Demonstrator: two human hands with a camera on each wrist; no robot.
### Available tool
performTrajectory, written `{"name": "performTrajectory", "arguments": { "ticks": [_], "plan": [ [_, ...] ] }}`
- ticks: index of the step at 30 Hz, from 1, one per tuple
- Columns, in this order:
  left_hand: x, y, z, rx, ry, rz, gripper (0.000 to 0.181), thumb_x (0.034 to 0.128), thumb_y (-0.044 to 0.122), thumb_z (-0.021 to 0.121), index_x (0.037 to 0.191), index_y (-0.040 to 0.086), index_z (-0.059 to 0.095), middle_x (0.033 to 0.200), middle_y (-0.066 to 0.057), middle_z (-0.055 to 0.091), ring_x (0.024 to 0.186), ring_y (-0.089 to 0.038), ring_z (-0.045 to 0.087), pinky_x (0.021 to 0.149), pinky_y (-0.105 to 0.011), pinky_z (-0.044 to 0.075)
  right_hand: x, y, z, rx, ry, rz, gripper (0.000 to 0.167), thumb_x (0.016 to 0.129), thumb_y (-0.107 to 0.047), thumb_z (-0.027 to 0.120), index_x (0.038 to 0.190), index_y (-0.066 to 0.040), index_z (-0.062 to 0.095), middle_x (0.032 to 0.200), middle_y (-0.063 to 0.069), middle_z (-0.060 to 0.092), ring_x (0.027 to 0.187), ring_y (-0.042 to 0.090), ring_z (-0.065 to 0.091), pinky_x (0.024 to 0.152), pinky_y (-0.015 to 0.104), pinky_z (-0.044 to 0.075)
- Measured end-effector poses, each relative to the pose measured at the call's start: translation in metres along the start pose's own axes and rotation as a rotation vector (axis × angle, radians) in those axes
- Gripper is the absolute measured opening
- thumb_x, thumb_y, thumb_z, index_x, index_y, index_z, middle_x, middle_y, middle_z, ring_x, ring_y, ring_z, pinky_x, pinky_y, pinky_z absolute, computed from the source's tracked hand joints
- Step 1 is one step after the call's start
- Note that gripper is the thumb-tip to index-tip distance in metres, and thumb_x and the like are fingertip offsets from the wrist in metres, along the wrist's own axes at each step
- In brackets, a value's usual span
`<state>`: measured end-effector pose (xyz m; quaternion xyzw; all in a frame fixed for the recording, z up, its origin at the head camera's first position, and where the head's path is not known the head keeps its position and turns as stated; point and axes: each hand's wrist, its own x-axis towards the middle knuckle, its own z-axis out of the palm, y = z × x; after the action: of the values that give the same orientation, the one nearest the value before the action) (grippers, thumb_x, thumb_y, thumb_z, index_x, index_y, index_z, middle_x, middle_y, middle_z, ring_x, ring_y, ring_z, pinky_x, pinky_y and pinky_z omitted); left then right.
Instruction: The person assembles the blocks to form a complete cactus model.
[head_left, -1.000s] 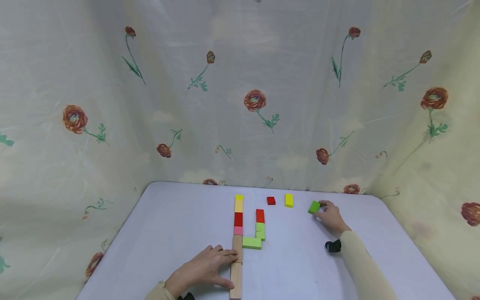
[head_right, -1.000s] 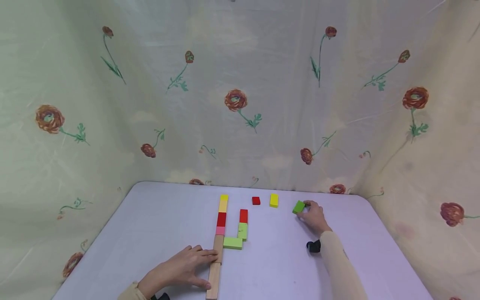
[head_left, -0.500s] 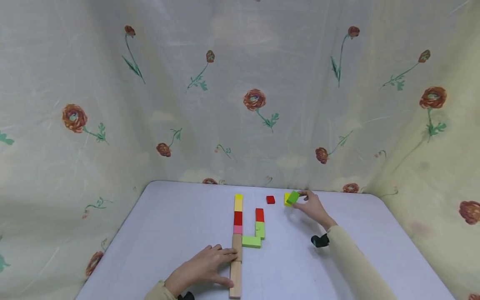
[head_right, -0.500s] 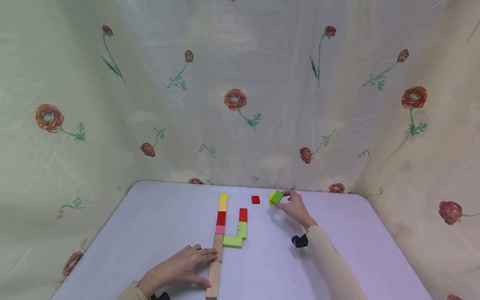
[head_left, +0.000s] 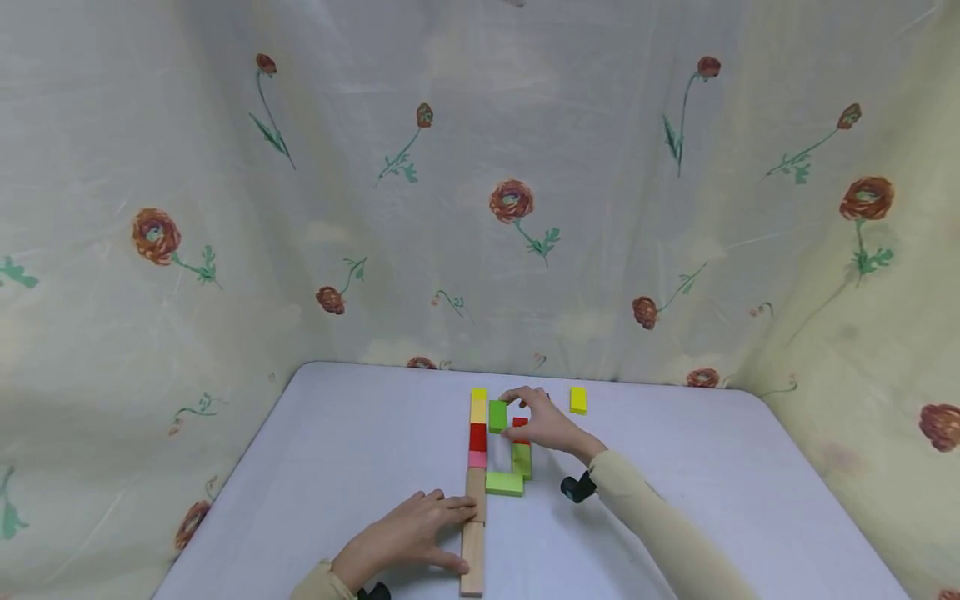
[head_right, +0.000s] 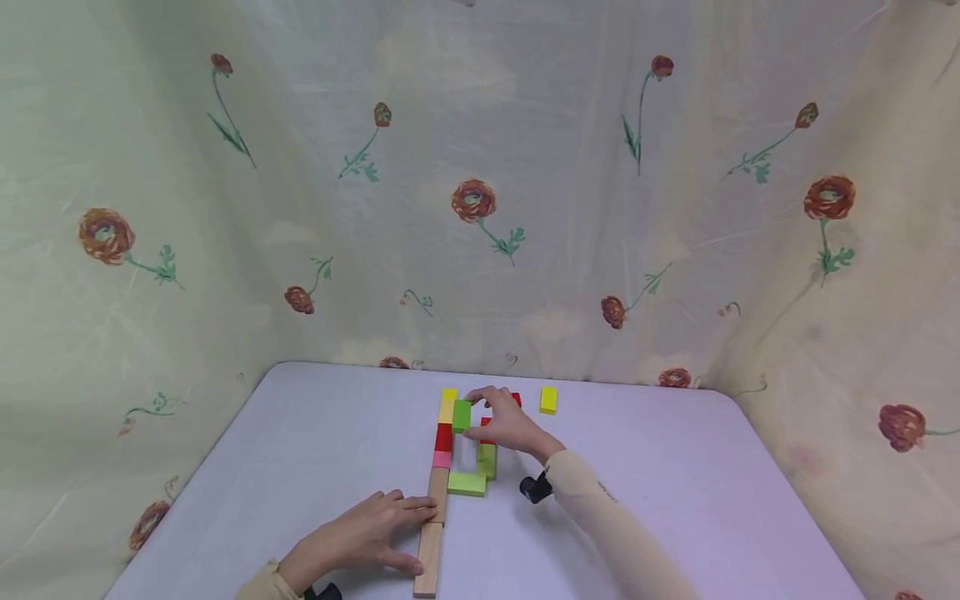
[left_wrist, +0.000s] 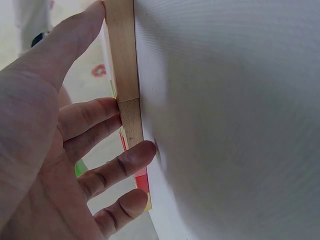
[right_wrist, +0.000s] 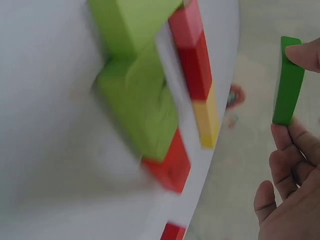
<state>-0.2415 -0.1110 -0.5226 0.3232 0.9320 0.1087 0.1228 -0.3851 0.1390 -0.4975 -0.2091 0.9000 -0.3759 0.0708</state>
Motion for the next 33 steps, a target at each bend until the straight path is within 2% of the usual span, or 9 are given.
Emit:
{"name": "performTrajectory", "arguments": {
  "ticks": [4, 7, 10, 14, 18, 23, 27, 33],
  "plan": [
    [-0.002, -0.001, 0.0, 0.015, 0.025, 0.034, 0.079, 0.0756, 0.069, 0.064, 0.14, 0.024, 0.052, 0.145, 0.01, 0.049, 0.121, -0.023, 0.054, 0.095, -0.05, 0.047, 0.006, -0.018, 0.017, -0.028, -0.115, -0.079, 0.053, 0.081, -0.028, 0.076, 0.129, -0.024, 0.055, 0.129, 0.002, 0.053, 0.123, 0.029, 0.042, 0.094, 0.045, 0.046],
    [-0.002, -0.001, 0.0, 0.017, 0.038, 0.051, 0.079, 0.076, 0.069, 0.064, 0.14, 0.024, 0.052, 0.144, 0.009, 0.049, 0.119, -0.021, 0.054, 0.093, -0.046, 0.049, 0.01, -0.027, 0.029, -0.052, -0.181, -0.105, 0.054, 0.08, -0.03, 0.077, 0.13, -0.025, 0.055, 0.129, 0.004, 0.053, 0.123, 0.028, 0.041, 0.095, 0.046, 0.045],
    [-0.001, -0.003, 0.001, 0.024, 0.046, 0.068, 0.078, 0.0767, 0.069, 0.063, 0.139, 0.024, 0.053, 0.144, 0.009, 0.05, 0.117, -0.018, 0.054, 0.092, -0.042, 0.05, 0.013, -0.031, 0.039, -0.091, -0.223, -0.117, 0.054, 0.08, -0.032, 0.078, 0.129, -0.026, 0.057, 0.128, 0.0, 0.055, 0.121, 0.025, 0.041, 0.093, 0.042, 0.044],
    [0.0, -0.005, 0.002, 0.042, 0.052, 0.088, 0.077, 0.0778, 0.069, 0.062, 0.14, 0.023, 0.052, 0.144, 0.009, 0.05, 0.117, -0.017, 0.054, 0.09, -0.038, 0.05, 0.016, -0.035, 0.049, -0.152, -0.251, -0.132, 0.053, 0.08, -0.031, 0.078, 0.129, -0.026, 0.058, 0.126, -0.007, 0.057, 0.117, 0.021, 0.042, 0.089, 0.036, 0.043],
    [0.0, -0.007, 0.002, 0.038, 0.05, 0.086, 0.077, 0.0778, 0.069, 0.062, 0.139, 0.024, 0.052, 0.144, 0.009, 0.05, 0.118, -0.017, 0.054, 0.09, -0.038, 0.05, 0.019, -0.036, 0.054, -0.197, -0.264, -0.133, 0.052, 0.08, -0.031, 0.078, 0.128, -0.028, 0.059, 0.126, -0.007, 0.057, 0.114, 0.02, 0.041, 0.087, 0.035, 0.043],
    [0.0, -0.006, 0.001, 0.027, 0.03, 0.061, 0.077, 0.0771, 0.07, 0.061, 0.14, 0.026, 0.051, 0.144, 0.011, 0.049, 0.12, -0.018, 0.053, 0.092, -0.041, 0.049, 0.018, -0.038, 0.059, -0.235, -0.288, -0.124, 0.051, 0.08, -0.031, 0.077, 0.128, -0.031, 0.06, 0.131, -0.007, 0.056, 0.117, 0.018, 0.039, 0.093, 0.04, 0.04],
    [0.0, -0.004, 0.0, 0.015, 0.015, 0.042, 0.077, 0.0765, 0.07, 0.061, 0.14, 0.028, 0.051, 0.145, 0.012, 0.049, 0.12, -0.018, 0.053, 0.094, -0.044, 0.049, 0.019, -0.038, 0.062, -0.26, -0.299, -0.124, 0.05, 0.081, -0.031, 0.076, 0.128, -0.031, 0.061, 0.131, -0.008, 0.056, 0.117, 0.017, 0.039, 0.092, 0.04, 0.039],
    [-0.001, -0.004, -0.001, 0.022, 0.027, 0.06, 0.077, 0.0772, 0.069, 0.062, 0.14, 0.025, 0.052, 0.145, 0.01, 0.049, 0.12, -0.02, 0.054, 0.093, -0.043, 0.05, 0.022, -0.039, 0.065, -0.332, -0.322, -0.151, 0.051, 0.082, -0.032, 0.074, 0.131, -0.031, 0.06, 0.134, -0.008, 0.056, 0.118, 0.017, 0.039, 0.094, 0.039, 0.036]
  ]
}}
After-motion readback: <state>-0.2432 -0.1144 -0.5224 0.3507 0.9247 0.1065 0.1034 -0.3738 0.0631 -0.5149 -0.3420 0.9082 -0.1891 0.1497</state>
